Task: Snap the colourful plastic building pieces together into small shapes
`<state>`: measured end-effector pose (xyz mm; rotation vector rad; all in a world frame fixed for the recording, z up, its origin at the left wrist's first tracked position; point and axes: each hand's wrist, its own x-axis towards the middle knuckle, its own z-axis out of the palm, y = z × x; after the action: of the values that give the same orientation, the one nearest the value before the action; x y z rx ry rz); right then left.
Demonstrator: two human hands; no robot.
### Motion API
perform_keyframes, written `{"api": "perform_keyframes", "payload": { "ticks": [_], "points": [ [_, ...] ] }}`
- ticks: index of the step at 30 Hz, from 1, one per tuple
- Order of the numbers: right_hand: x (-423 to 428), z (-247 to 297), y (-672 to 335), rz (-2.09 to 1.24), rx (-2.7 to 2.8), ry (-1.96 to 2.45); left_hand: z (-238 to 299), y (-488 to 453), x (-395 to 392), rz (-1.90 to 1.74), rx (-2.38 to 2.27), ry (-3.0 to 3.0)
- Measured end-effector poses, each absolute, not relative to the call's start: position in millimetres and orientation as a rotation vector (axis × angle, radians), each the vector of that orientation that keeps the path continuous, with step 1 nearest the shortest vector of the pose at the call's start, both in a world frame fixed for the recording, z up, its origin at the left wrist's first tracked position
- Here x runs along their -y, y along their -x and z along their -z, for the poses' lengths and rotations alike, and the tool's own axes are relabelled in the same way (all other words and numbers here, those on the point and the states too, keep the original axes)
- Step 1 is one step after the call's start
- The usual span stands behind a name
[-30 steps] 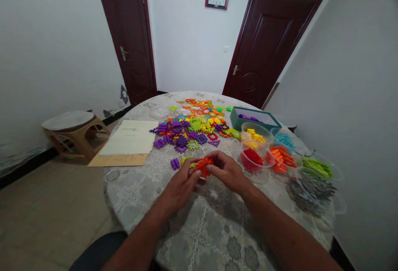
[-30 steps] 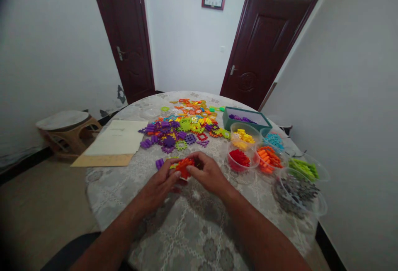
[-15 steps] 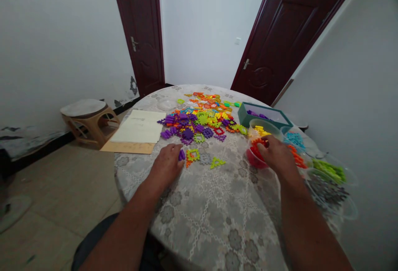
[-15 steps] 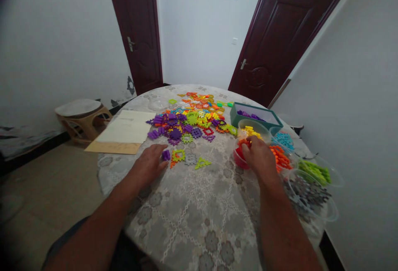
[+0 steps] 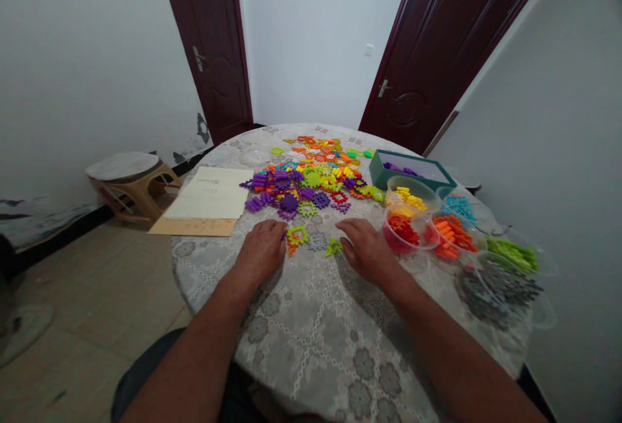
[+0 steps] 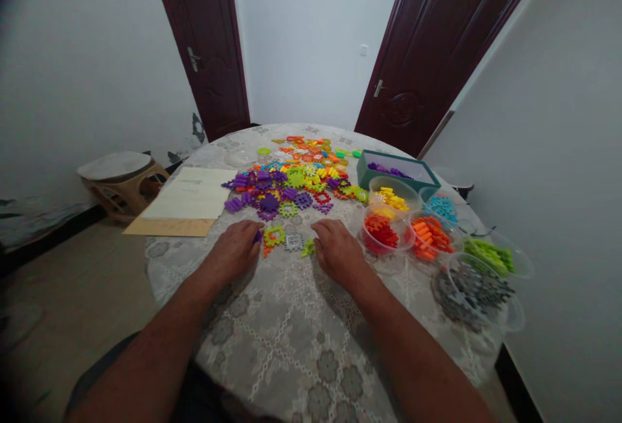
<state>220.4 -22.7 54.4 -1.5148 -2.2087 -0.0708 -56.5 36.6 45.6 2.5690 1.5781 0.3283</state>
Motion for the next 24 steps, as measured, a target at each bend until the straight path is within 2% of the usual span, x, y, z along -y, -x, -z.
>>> {"api": "perform_keyframes", "payload": {
  "ticks": [5,10,14,20,24],
  "points": [
    [21.4,-33.9,-210.3,-0.086,2.358,1.645,-42.5,46.0,-36.3,-0.449,-1.508,-2.632],
    [20.3,-41.2,-216.9,-0.330,2.297,1.653,-38.2,36.8,-39.9,-0.440,-1.490,-2.652],
    [18.7,-50.0,-220.2,-0.547,2.167,1.621,-30.4,37.2,-47.5,-0.612,-1.410,-2.715],
    [9.6,-49.9,-213.2,-1.037,1.656,1.358,-26.9,37.4,-41.2,-0.848,-1.247,-2.718],
    [7.9,-41.8,-199.0,-1.184,1.336,1.275,-29.3,30.9,-27.6,-0.924,-1.174,-2.686]
  ]
}}
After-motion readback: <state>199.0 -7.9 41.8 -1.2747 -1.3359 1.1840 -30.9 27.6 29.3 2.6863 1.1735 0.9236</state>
